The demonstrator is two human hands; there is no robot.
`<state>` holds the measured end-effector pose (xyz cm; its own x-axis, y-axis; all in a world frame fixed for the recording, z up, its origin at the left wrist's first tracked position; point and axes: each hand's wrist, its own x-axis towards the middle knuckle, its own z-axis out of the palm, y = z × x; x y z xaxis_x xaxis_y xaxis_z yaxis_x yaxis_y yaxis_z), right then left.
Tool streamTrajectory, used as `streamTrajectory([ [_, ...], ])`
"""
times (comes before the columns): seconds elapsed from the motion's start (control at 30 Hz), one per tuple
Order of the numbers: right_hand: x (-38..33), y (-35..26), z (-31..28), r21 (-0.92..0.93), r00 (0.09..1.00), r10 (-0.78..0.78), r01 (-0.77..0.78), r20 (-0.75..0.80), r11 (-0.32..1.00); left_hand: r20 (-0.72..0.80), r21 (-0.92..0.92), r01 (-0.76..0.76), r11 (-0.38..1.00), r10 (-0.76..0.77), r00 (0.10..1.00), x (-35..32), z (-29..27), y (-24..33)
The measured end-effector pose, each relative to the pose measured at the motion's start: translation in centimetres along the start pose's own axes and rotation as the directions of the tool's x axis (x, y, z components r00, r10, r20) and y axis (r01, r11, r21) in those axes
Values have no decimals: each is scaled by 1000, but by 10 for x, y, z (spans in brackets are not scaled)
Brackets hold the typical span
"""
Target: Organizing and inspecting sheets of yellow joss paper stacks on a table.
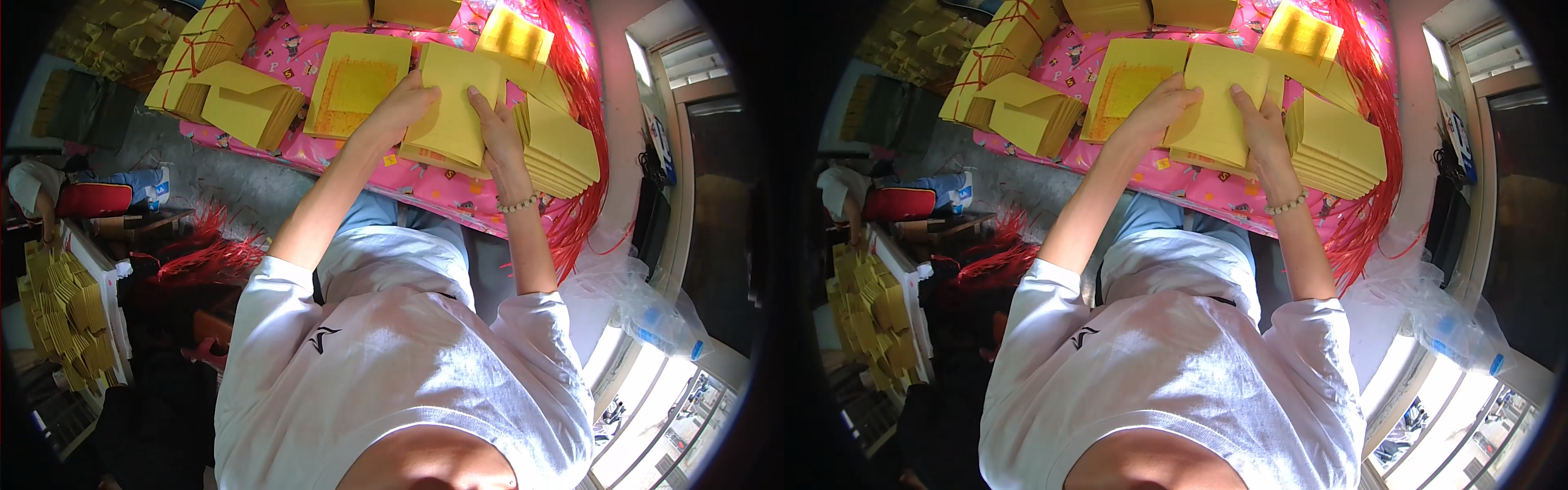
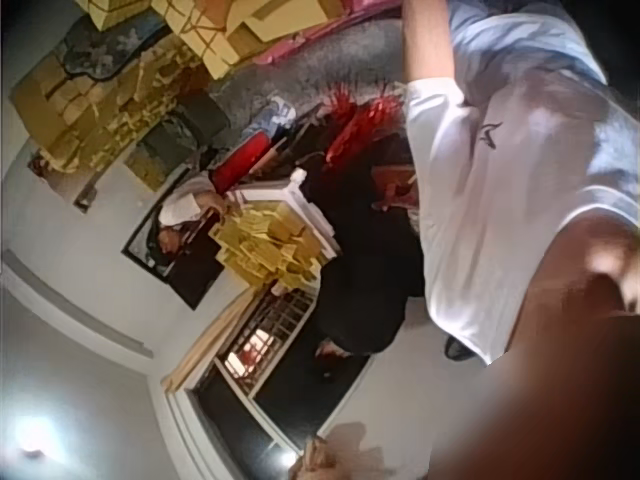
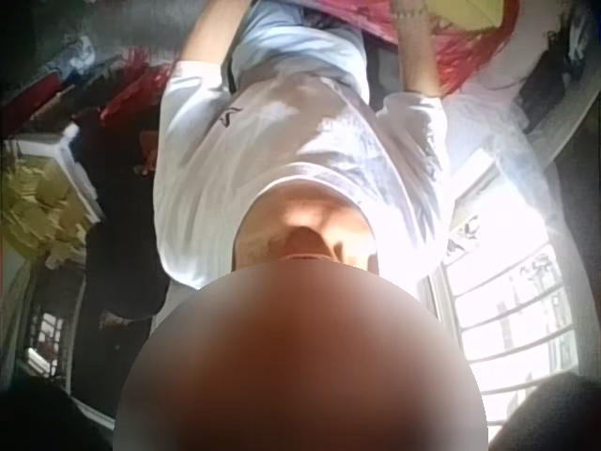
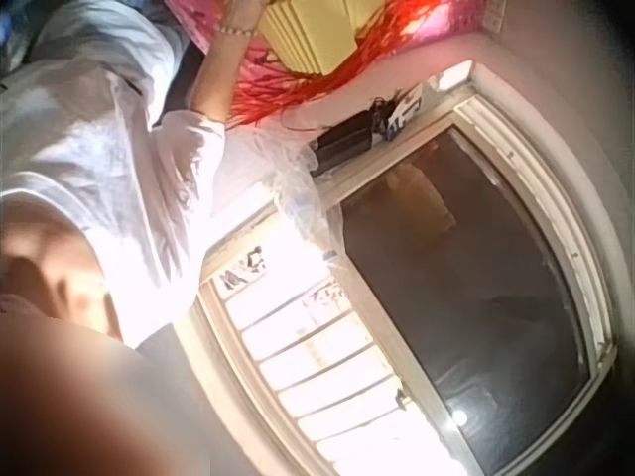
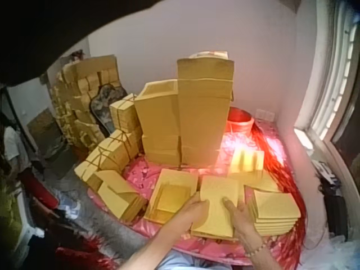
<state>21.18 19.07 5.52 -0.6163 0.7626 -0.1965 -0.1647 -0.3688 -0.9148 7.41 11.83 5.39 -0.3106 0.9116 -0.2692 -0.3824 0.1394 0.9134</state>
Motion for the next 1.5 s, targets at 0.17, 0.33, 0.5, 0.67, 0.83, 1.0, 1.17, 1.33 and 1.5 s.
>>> streamTrajectory([
  [0.17,-6,3,1,-82,986,-149,143,-74,986,-48,187,-108,976,119,992,-7,8,-4],
  [0.33,-21,1,5,-132,968,-249,243,-33,961,-44,395,-370,841,420,906,-12,5,-27],
  [0.5,-36,-6,6,-224,934,-356,346,-6,911,-30,278,-502,819,530,847,-35,22,-17],
  [0.67,-42,-8,6,-180,940,-340,340,31,923,-40,149,-517,843,527,849,-46,21,-15],
  [0.83,-48,-12,6,-165,950,-301,312,87,936,-19,37,-471,881,472,881,-54,17,-6],
  [1.0,-53,-11,8,-116,933,-342,355,115,928,-30,52,-511,858,512,858,-62,21,-4],
  [1.17,-58,-14,7,-109,920,-374,386,119,916,-32,81,-562,823,566,824,-68,23,-3],
  [1.33,-58,-13,4,-108,932,-351,360,94,927,-61,137,-572,809,583,810,-69,22,-4],
  [1.5,-55,-21,13,-90,935,-352,354,42,931,-71,161,-549,820,564,823,-68,14,-7],
])
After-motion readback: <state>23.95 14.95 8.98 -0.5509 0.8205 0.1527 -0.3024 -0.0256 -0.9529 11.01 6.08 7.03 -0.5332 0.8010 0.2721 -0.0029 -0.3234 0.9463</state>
